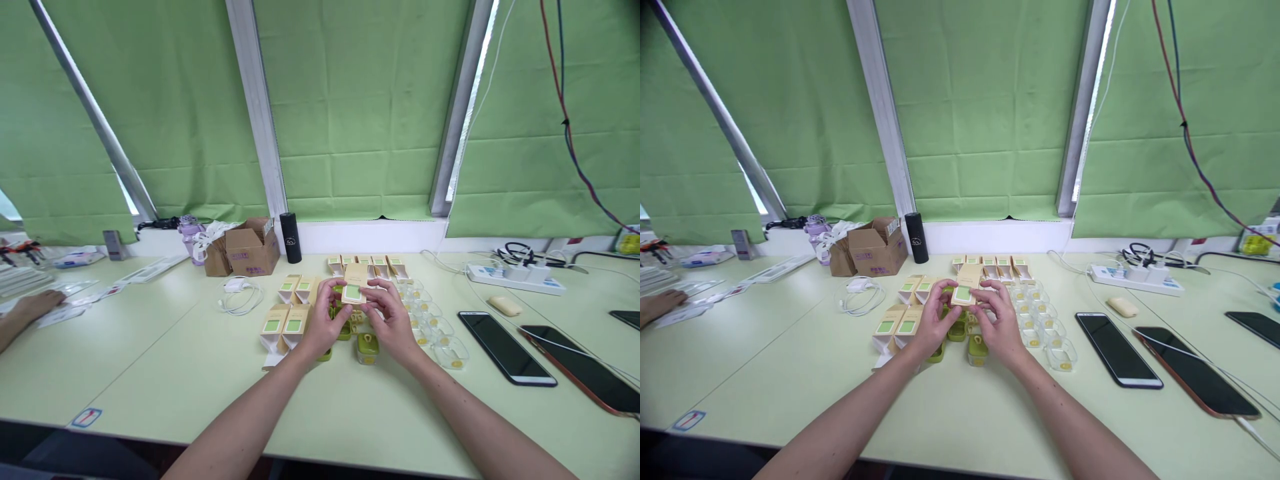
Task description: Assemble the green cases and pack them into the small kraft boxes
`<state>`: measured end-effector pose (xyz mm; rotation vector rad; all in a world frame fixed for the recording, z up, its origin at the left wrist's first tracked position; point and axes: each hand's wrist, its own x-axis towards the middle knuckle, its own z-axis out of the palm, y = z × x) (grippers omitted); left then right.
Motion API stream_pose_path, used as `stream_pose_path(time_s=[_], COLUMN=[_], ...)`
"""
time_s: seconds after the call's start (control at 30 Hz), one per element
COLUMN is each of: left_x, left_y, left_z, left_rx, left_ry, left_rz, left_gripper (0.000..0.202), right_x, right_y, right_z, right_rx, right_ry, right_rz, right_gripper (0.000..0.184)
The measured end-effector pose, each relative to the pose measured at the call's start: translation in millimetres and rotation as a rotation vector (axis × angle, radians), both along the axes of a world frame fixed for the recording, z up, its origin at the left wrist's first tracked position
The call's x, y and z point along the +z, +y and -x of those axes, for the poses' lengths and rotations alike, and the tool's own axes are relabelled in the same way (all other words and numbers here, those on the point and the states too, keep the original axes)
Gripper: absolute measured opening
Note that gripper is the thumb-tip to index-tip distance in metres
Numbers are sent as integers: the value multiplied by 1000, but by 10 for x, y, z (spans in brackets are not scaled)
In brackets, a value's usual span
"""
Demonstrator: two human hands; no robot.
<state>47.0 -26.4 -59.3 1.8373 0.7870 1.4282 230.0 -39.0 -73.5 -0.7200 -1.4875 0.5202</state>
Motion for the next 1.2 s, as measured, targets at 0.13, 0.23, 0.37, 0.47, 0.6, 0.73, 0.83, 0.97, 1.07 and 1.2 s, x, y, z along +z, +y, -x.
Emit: stream_pose_path(time_s=[0.13,0.23,0.37,0.47,0.6,0.73,0.83,0.97,1.07,1.2], left_x=[7,10,9,10,15,12,16,39,53,57], left_y=[1,2,2,0,-2,-7,-22,-43,-45,-39], left_z=[2,-9,-17,-21,-28,-32,-33,-33,-28,-24], left_rx=[2,20,37,41,45,52,38,39,94,186], left_ry=[-3,2,3,0,-2,5,2,15,55,104], left_rz=[-8,-10,-7,8,21,16,21,-27,-99,-193], left_gripper=[41,41,39,39,38,36,37,39,40,39], right_x=[-4,-9,-16,-18,-15,-3,7,-1,-12,3], right_y=[-4,-1,4,3,0,-1,-5,-5,-1,-18], right_z=[-6,-7,-5,-8,-13,-10,-6,-8,-16,-16], right_rx=[13,30,26,27,26,17,12,5,-23,-50], right_ry=[9,22,25,16,11,10,0,-42,-98,-138], right_rz=[1,5,6,7,13,5,-9,-23,-33,-40], right_gripper=[26,28,25,24,24,24,25,31,32,33])
